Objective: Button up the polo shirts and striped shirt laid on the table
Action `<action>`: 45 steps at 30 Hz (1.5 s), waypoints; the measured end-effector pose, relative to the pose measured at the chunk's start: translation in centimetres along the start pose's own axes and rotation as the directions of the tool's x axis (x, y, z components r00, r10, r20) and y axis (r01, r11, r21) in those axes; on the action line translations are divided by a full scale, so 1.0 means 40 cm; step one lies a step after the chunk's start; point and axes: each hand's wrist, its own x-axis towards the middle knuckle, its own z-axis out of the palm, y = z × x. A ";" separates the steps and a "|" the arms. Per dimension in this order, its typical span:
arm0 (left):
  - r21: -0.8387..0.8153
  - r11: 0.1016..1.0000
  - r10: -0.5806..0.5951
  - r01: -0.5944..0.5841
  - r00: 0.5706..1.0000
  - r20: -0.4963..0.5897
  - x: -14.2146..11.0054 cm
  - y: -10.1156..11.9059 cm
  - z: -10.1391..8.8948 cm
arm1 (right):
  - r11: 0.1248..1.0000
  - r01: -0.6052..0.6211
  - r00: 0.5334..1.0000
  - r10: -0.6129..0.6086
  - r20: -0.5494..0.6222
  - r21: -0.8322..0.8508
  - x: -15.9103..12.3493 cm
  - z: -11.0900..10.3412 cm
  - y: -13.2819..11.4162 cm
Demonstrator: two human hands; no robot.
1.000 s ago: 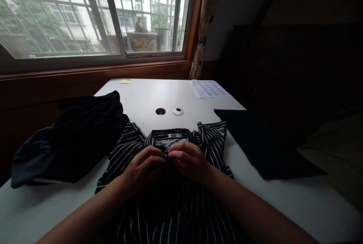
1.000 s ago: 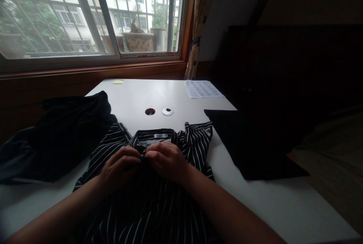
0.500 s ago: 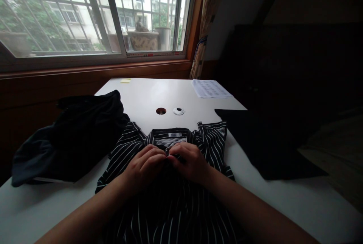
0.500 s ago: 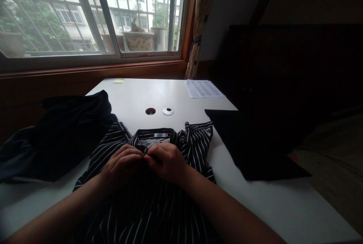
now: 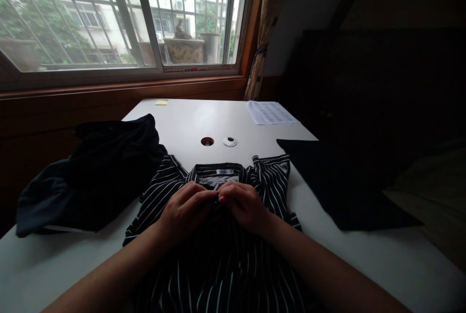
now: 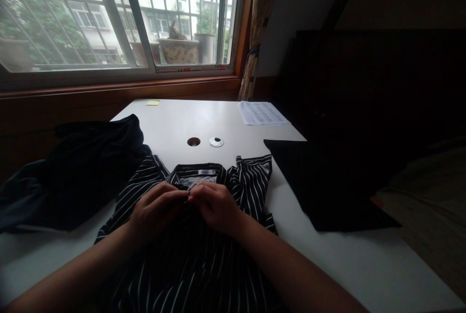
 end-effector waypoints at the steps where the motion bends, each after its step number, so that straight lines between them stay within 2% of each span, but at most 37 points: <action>1: 0.009 1.000 0.000 0.000 1.000 -0.008 0.000 -0.001 0.000 | 1.000 0.003 1.000 -0.003 -0.007 0.012 0.002 0.000 -0.002; 9: 0.016 1.000 0.008 -0.006 0.996 -0.085 -0.002 -0.005 -0.004 | 0.998 -0.028 1.000 0.028 0.007 0.055 0.016 0.001 -0.013; 17: -0.009 1.000 -0.008 0.007 0.996 -0.092 -0.007 -0.006 -0.001 | 0.996 -0.057 0.998 0.056 0.019 0.063 0.017 -0.004 -0.014; 22: -0.020 0.990 -0.138 0.138 0.957 -0.255 0.005 -0.013 -0.024 | 0.996 -0.086 0.993 0.088 -0.082 0.025 0.014 -0.020 0.000; 25: -0.014 0.980 -0.192 0.197 0.933 -0.303 0.009 -0.022 -0.031 | 0.994 -0.105 0.981 0.104 -0.166 0.007 0.013 -0.030 0.007; 30: -0.072 0.971 -0.238 0.227 0.934 -0.267 0.006 -0.025 -0.026 | 0.996 -0.085 0.983 0.085 -0.161 0.002 0.014 -0.032 0.006; 36: -0.077 0.969 -0.248 0.236 0.941 -0.229 0.004 -0.021 -0.022 | 0.990 -0.113 0.976 0.095 -0.197 -0.081 0.011 -0.036 0.002; 45: -0.088 0.967 -0.253 0.240 0.946 -0.202 -0.003 -0.023 -0.024 | 0.989 -0.138 0.984 0.143 -0.108 0.051 0.013 -0.029 0.003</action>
